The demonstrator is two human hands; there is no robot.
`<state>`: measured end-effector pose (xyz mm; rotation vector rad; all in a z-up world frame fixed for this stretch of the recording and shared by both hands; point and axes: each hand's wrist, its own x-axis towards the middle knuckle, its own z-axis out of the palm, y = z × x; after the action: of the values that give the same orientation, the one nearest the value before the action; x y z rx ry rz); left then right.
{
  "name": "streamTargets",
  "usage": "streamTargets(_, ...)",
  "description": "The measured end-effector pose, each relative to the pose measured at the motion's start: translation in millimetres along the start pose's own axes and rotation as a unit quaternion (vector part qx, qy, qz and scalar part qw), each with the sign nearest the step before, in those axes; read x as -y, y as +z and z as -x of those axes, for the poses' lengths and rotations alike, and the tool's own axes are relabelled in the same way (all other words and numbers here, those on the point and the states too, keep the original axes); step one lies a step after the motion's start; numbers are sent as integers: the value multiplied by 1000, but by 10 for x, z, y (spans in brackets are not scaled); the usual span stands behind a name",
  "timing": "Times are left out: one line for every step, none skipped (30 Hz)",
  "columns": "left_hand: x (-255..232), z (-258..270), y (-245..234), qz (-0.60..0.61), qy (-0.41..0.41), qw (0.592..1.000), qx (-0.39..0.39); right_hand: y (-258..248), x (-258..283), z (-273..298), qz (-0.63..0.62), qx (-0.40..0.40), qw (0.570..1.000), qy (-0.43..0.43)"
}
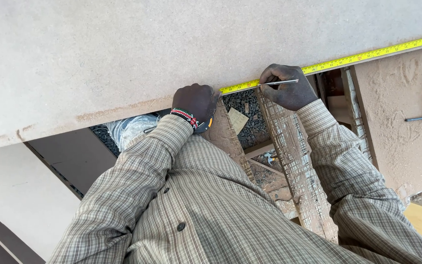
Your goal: Measuring and marking wooden boards using a tape measure and pencil in a workshop environment.
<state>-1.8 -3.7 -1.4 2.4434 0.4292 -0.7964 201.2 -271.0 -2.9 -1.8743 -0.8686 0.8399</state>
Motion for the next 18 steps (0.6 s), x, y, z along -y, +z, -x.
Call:
streamTargets(21, -11, 19, 1, 2, 1000, -1, 20, -20, 5, 2, -11, 1000, -3)
streamTargets(40, -21, 38, 1, 3, 1000, -2, 39, -40, 10, 4, -23, 1000, -5)
streamTargets(31, -23, 18, 2, 2, 1000, -1, 41, -47, 4, 4, -21, 1000, -5)
streamTargets(20, -23, -2, -1, 1, 1000, -4, 42, -54, 0, 13, -24, 1000, -12)
streamTargets(7, -18, -18, -4, 1, 1000, -7, 48, -60, 5, 22, -28, 999, -19)
streamTargets(16, -12, 1, -3, 0, 1000, -6, 55, -54, 21, 21, -27, 999, -18)
streamTargets(26, -21, 7, -1, 3, 1000, -6, 53, -48, 17, 21, -28, 999, -14)
streamTargets(36, -29, 11, 0, 6, 1000, -7, 51, -40, 13, 21, -29, 999, -9)
streamTargets(21, -13, -1, 1, 5, 1000, -8, 48, -38, 12, 21, -28, 999, -10)
streamTargets(7, 2, -11, 0, 6, 1000, -8, 45, -36, 10, 22, -28, 999, -6)
streamTargets(-7, 23, -17, 0, 8, 1000, -8, 46, -34, 13, 23, -28, 999, -2)
streamTargets(-7, 13, -16, 1, 6, 1000, -8, 45, -42, 12, 23, -26, 999, -2)
streamTargets(-10, 6, -10, -4, 7, 1000, -8, 45, -51, 17, 28, -27, 999, -2)
streamTargets(-14, -1, -5, -9, 7, 1000, -8, 44, -60, 23, 32, -27, 999, -2)
streamTargets(-8, -6, -2, -9, 6, 1000, -8, 48, -60, 20, 32, -26, 999, -2)
streamTargets(-3, -12, 1, -10, 8, 1000, -8, 51, -61, 16, 32, -25, 999, -3)
streamTargets(-1, -22, 0, -11, 10, 1000, -8, 49, -61, 12, 33, -24, 999, -4)
streamTargets(3, -31, 9, -11, 10, 1000, -9, 50, -68, 12, 33, -24, 999, -4)
